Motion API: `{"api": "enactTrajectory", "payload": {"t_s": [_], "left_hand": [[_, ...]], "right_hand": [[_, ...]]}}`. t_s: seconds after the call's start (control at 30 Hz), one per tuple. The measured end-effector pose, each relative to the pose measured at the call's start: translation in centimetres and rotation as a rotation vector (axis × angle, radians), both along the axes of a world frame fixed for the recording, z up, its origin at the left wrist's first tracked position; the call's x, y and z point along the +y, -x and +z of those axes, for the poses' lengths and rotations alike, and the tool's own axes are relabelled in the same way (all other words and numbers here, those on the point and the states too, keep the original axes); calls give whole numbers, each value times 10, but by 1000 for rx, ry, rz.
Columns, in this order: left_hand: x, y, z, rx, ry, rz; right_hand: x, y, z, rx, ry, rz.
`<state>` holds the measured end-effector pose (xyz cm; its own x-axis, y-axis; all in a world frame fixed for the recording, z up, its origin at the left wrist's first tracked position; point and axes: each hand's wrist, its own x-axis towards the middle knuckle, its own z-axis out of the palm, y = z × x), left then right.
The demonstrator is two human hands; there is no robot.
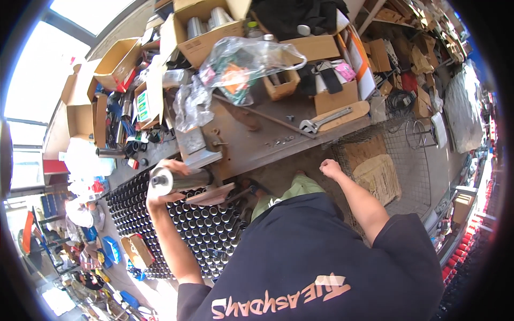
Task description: The person assembles long cylindrical metal parts by attaching black plastic caps, securing them with a large wrench at a workbench, and then placing the finished units into a wire cage.
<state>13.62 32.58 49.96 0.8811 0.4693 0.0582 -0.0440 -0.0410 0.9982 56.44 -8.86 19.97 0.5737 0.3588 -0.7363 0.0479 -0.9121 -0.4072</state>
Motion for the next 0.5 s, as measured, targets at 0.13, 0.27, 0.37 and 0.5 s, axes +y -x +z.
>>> {"api": "enactTrajectory", "payload": {"t_s": [0.13, 0.27, 0.37, 0.5], "left_hand": [[21, -14, 8, -71, 143, -240], [26, -18, -5, 0, 10, -228], [33, -9, -1, -21, -40, -124], [16, 9, 4, -45, -56, 3]], "right_hand": [[78, 45, 15, -65, -127, 321], [134, 101, 68, -11, -241, 340], [152, 120, 64, 33, -426, 372], [133, 141, 76, 42, -368, 181]]}}
